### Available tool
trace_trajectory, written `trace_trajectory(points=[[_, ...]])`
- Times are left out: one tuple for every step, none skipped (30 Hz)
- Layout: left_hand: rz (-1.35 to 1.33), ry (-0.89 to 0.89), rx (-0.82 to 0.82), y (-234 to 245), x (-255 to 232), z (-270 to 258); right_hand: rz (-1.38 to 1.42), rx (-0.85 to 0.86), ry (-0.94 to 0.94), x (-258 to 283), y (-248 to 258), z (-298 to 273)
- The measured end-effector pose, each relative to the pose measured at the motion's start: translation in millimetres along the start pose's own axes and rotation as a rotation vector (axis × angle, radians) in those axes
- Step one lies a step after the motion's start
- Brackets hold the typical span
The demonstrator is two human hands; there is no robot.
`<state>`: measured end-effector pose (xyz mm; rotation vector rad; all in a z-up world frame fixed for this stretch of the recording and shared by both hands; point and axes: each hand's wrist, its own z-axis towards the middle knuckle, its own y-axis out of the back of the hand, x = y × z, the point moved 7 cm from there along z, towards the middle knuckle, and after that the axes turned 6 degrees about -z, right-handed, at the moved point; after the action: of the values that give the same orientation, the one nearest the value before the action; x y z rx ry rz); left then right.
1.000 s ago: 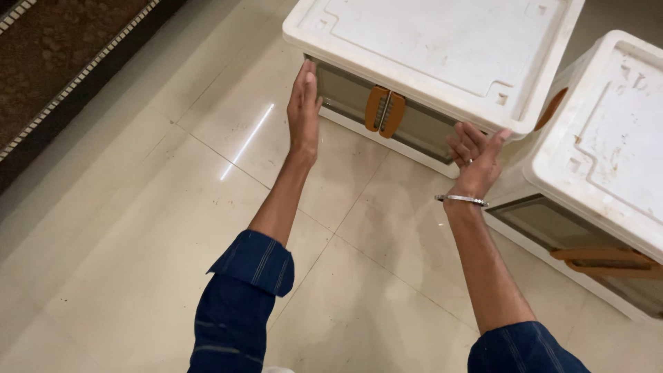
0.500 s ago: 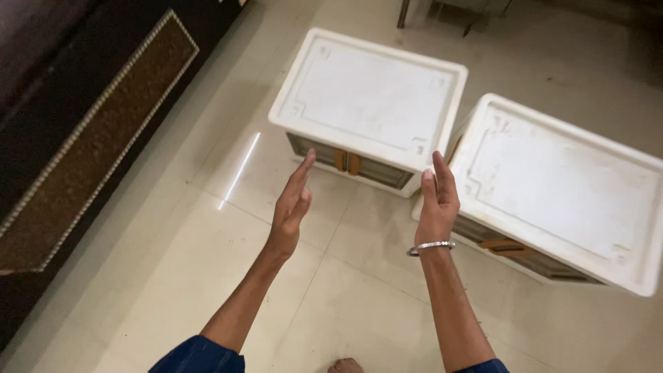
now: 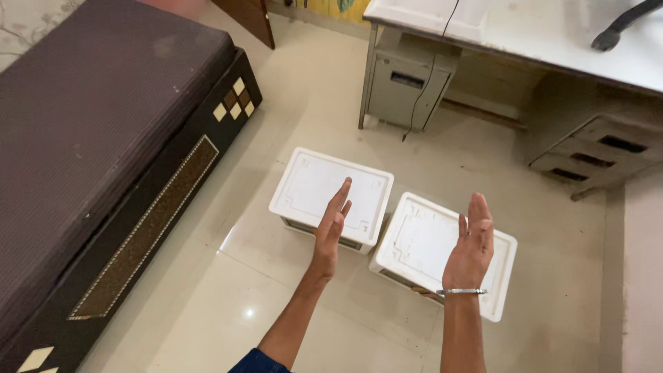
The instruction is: The person assembles white plastic coolers by unfolding the sides, inserting the base, and securing the lid. They repeat this process for multiple coolers, stacking them as they finish.
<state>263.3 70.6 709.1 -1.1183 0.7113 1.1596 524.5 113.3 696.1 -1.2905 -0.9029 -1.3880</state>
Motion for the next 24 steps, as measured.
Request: trace_trajectory(points=[[-0.007,-0.001,-0.001,-13,-12,8,0.015,-0.004,0.008,17,4,6],[-0.02,0.004,0.004,-25,-21,14,0.025,-0.016,0.015,31,12,9],[-0.014,-0.002,0.018,-36,-30,20,0.036,-0.028,0.021,43,19,13],[-0.008,-0.002,0.033,-45,-38,25,0.046,-0.036,0.02,53,25,16],[-0.003,-0.001,0.048,-54,-45,29,0.057,-0.044,0.019,60,30,17],[0.0,-0.001,0.056,-63,-52,33,0.068,-0.051,0.02,67,34,19],[0.002,-0.001,0.063,-71,-58,37,0.077,-0.057,0.024,74,39,21],[0.009,0.0,0.066,-78,-63,39,0.089,-0.06,0.024,78,43,23],[0.016,0.001,0.067,-86,-67,41,0.101,-0.063,0.024,82,46,23],[0.023,0.005,0.071,-92,-70,42,0.096,-0.068,0.016,85,49,23],[0.03,0.008,0.075,-98,-73,43,0.091,-0.073,0.008,87,51,23],[0.036,0.005,0.084,-104,-74,42,0.083,-0.08,-0.002,88,56,22],[0.041,0.002,0.093,-108,-75,40,0.109,-0.083,0.005,90,59,21],[0.046,0.0,0.104,-113,-75,39,0.135,-0.087,0.013,91,63,20],[0.046,0.017,0.104,-118,-73,37,0.161,-0.092,0.02,93,67,20],[0.048,0.031,0.105,-122,-71,34,0.145,-0.105,0.02,94,72,20],[0.051,0.045,0.107,-126,-68,32,0.129,-0.118,0.02,96,78,18],[0.03,0.048,0.117,-131,-66,29,0.107,-0.137,0.015,97,85,13],[0.008,0.052,0.126,-135,-63,27,0.091,-0.16,0.0,99,92,7],[-0.015,0.048,0.145,-141,-60,30,0.079,-0.19,-0.005,100,100,7],[-0.031,0.066,0.157,-149,-55,31,0.066,-0.219,-0.011,101,107,6],[-0.048,0.088,0.175,-158,-52,30,0.077,-0.238,-0.009,104,114,3],[-0.065,0.109,0.194,-166,-50,29,0.089,-0.256,-0.006,107,120,-1],[-0.068,0.114,0.215,-173,-49,28,0.096,-0.269,-0.008,110,125,-4]])
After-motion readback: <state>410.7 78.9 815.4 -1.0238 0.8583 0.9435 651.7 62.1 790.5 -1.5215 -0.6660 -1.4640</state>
